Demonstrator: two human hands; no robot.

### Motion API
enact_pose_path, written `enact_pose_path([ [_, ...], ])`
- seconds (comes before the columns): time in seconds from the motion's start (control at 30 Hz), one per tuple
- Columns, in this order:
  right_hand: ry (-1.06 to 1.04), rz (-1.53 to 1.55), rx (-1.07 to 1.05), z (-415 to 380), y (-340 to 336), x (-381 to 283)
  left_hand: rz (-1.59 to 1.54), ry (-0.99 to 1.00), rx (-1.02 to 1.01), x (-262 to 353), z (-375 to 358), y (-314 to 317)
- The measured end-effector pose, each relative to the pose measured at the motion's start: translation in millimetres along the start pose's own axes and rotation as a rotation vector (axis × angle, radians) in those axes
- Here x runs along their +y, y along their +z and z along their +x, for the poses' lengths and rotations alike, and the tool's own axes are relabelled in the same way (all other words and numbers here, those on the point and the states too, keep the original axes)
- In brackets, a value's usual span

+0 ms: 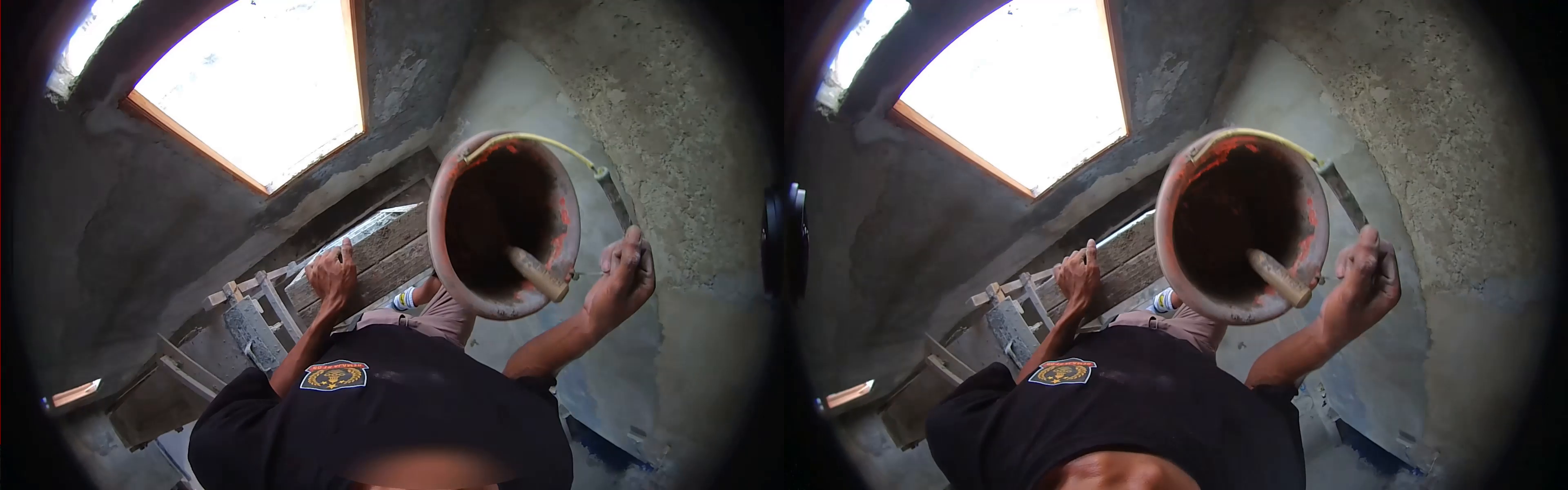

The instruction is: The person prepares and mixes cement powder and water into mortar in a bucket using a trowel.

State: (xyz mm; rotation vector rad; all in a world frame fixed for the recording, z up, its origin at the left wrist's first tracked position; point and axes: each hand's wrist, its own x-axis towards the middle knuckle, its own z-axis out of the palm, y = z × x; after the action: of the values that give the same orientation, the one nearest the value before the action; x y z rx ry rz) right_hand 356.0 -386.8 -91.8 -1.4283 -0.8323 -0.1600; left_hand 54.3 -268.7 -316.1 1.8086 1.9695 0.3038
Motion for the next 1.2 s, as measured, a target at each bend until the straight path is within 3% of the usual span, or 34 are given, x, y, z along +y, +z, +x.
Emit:
enact_pose_path([
  [0.27, 0.013, -0.100, -0.005, -19.5, -63.6, -0.5, 0.011, 0.000, 0.025, -0.5, 1.2, 4.5],
  [0.57, 0.185, -0.061, 0.036, -39.1, -100.2, 9.8, 0.014, 0.003, 0.052, 2.4, -0.3, 1.0],
  [0.67, 0.328, -0.023, -0.051, -47.4, -102.9, 24.5, 0.040, 0.041, 0.087, -2.5, 0.1, 5.6],
  [0.8, 0.552, -0.124, 0.018, -57.0, -93.6, 57.3, 0.042, 0.097, 0.151, -4.1, -3.1, 7.3],
  [1.07, 0.724, -0.038, -0.240, -62.6, -98.4, 117.7, 0.045, 0.119, 0.165, -7.1, -2.7, 5.7],
  [1.2, 0.868, -0.022, -0.265, -64.3, -81.1, 131.7, 0.093, 0.069, 0.138, -4.2, -3.8, 3.2],
])
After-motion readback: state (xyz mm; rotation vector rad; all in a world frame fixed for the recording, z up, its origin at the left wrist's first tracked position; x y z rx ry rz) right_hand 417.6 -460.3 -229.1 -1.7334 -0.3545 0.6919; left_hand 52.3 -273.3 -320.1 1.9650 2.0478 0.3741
